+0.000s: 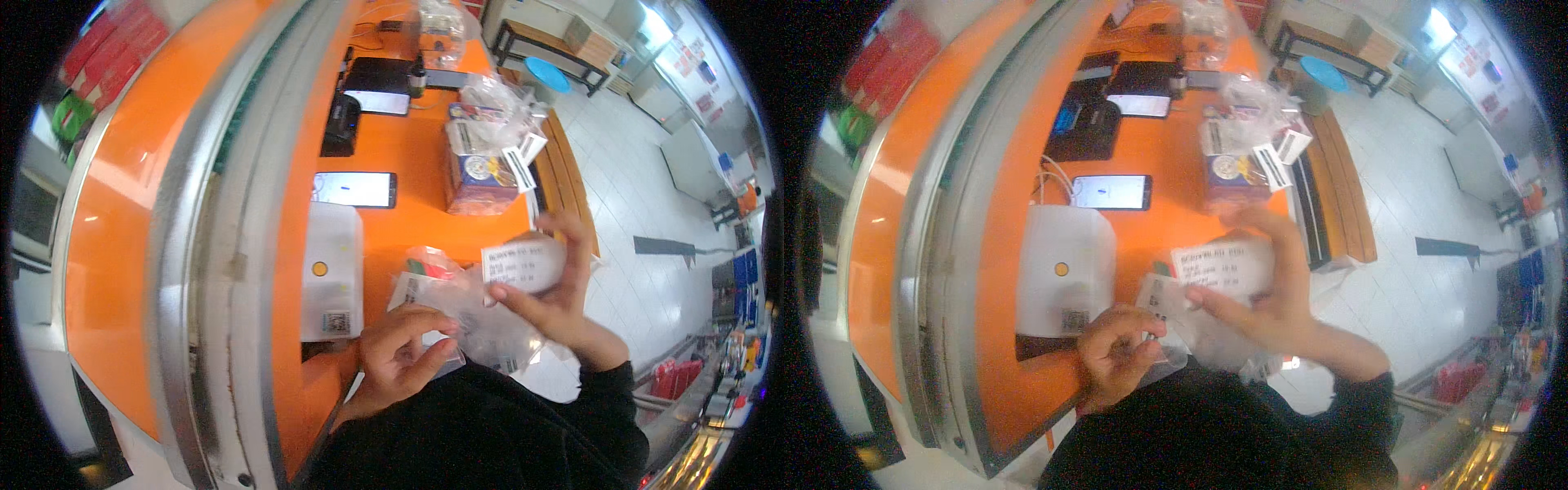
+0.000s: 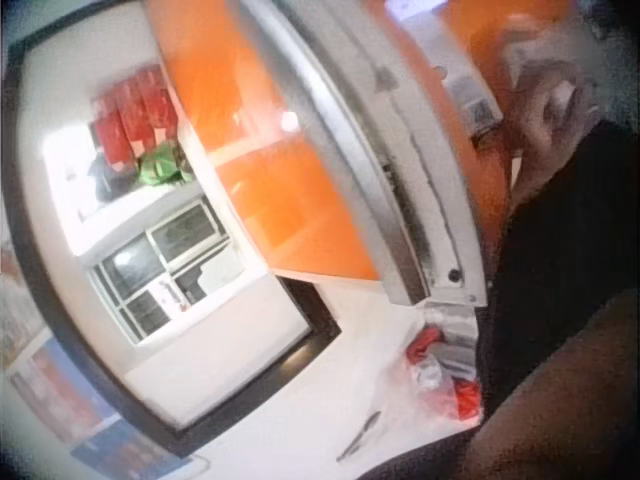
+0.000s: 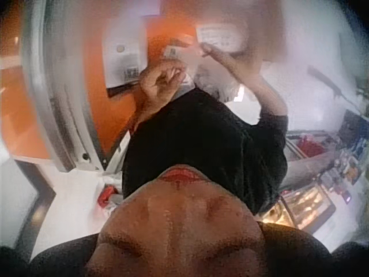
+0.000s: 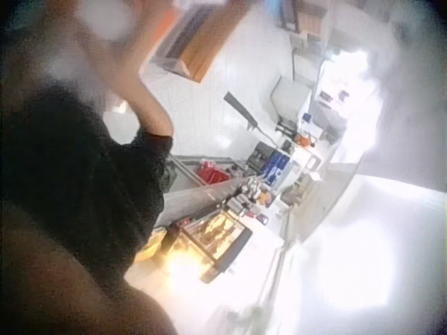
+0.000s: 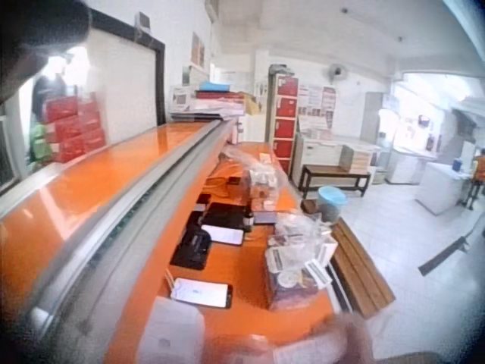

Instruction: The person fills small plastic bags with a brown sauce from a squeeze bottle, seals them, and places them on a counter. The person also handles a red sauce packet and moves items on the counter.

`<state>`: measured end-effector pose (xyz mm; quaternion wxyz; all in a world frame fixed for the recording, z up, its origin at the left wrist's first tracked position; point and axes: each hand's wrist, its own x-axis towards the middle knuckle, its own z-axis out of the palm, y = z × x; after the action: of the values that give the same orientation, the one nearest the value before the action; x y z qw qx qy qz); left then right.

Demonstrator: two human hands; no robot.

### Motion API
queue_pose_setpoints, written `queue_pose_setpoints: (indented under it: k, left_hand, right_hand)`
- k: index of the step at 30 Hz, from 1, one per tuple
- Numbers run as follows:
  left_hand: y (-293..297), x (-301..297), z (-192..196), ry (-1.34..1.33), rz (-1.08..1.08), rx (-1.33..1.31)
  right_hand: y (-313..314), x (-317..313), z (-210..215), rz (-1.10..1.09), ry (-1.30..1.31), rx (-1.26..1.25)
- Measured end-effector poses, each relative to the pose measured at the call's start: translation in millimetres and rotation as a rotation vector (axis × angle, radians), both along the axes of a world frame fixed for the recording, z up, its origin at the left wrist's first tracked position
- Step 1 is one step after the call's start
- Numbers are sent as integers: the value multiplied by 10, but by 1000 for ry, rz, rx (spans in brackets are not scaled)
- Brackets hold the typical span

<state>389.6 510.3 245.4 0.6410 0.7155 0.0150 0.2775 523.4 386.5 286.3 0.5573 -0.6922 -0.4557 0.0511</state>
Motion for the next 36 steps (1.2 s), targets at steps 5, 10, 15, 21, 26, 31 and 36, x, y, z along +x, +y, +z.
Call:
queue_pose_setpoints:
  k: [5, 10, 15, 21, 26, 31, 36]
  left_hand:
    - [-163, 63, 96, -141, -79, -88]
    - [-215, 36, 39, -157, -98, -158]
    - [-160, 12, 73, -104, -136, -137]
    - [-193, 55, 75, -145, -93, -216]
    - [-256, 59, 44, -170, -53, -335]
    - [-240, 69, 32, -167, 20, -131]
    - [-213, 84, -34, -138, 114, 82]
  right_hand:
    - [-189, -350, -48, -11, 44, 185]
    - [-203, -432, -91, -71, 164, 245]
    - [-158, -500, -151, -133, 126, 303]
    - [-112, -479, -163, -90, 72, 301]
    - [-109, -438, -29, -205, -242, -14]
    - [-111, -445, -148, -188, -205, 44]
    - [-173, -450, -100, -276, -358, -88]
